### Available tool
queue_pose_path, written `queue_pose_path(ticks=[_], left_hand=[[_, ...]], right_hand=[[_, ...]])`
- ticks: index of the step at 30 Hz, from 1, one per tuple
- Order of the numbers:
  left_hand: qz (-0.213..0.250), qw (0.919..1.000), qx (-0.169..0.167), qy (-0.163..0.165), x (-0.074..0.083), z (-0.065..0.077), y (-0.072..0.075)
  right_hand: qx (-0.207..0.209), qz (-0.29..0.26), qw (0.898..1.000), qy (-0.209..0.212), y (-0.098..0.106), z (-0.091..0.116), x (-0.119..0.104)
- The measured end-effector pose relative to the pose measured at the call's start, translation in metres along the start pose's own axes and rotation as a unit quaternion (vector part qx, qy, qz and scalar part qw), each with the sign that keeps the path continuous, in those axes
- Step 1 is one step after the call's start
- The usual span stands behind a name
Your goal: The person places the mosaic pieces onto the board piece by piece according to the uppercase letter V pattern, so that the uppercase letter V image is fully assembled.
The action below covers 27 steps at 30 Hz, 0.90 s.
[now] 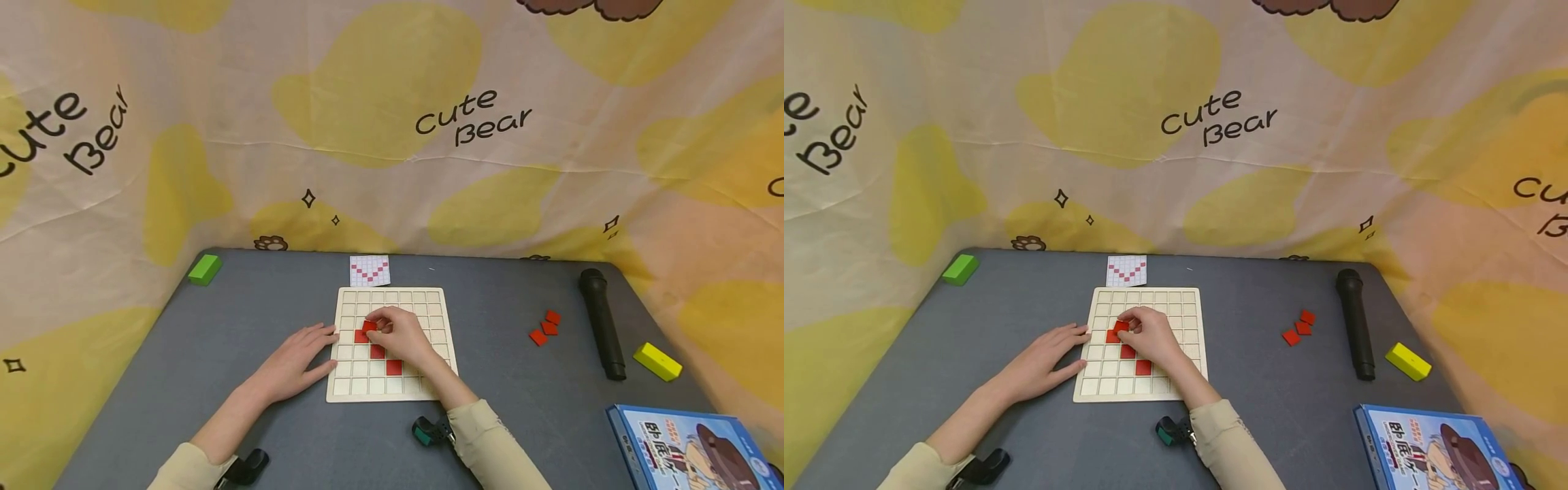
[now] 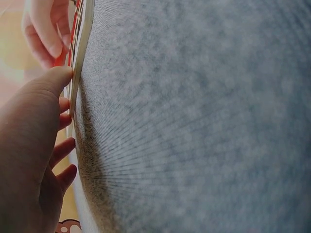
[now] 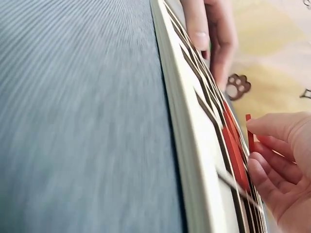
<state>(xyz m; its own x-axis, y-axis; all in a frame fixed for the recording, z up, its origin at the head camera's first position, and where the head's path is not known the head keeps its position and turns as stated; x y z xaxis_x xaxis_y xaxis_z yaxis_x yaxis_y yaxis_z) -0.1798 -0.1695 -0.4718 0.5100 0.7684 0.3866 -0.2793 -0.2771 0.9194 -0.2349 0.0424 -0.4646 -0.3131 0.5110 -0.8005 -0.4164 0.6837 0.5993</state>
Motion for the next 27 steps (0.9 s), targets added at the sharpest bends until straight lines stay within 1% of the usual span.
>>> queue_pose_path(ticks=[6,11,16,19,22,27], left_hand=[[0.001,1.0,0.001,-0.001,0.0,0.0,-0.001],[0.001,1.0,0.002,0.003,-0.001,0.0,-0.001],[0.002,1.0,0.005,0.001,-0.001,0.0,-0.001],[0.0,1.0,0.005,0.001,-0.002,0.0,-0.001],[-0.001,1.0,0.005,0.002,-0.002,-0.001,-0.001],[0.0,1.0,0.0,0.005,-0.002,-0.002,-0.001]], right_hand=[[0.006,0.04,0.999,0.02,-0.012,-0.016,-0.008],[0.007,0.069,0.997,0.028,-0.018,-0.026,-0.013],[0.008,0.083,0.996,0.014,-0.024,-0.033,-0.015],[0.011,0.089,0.996,0.003,-0.026,-0.036,-0.015],[0.016,0.091,0.996,0.0,-0.026,-0.036,-0.016],[0.016,0.08,0.997,0.007,-0.025,-0.032,-0.017]])
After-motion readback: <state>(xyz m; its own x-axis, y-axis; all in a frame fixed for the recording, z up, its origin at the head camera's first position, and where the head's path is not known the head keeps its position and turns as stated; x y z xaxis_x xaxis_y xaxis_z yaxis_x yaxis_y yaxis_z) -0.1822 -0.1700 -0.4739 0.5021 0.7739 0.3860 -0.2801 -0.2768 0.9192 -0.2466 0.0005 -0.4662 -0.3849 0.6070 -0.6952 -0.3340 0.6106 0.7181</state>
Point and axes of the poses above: each hand's wrist, its own z-axis away from the middle knuckle, its own y-axis out of the back of the hand, x = y × z, the point moved 4 cm from there along -z, towards the middle knuckle, and after that the axes turned 12 degrees about -x, right-handed, at the moved point
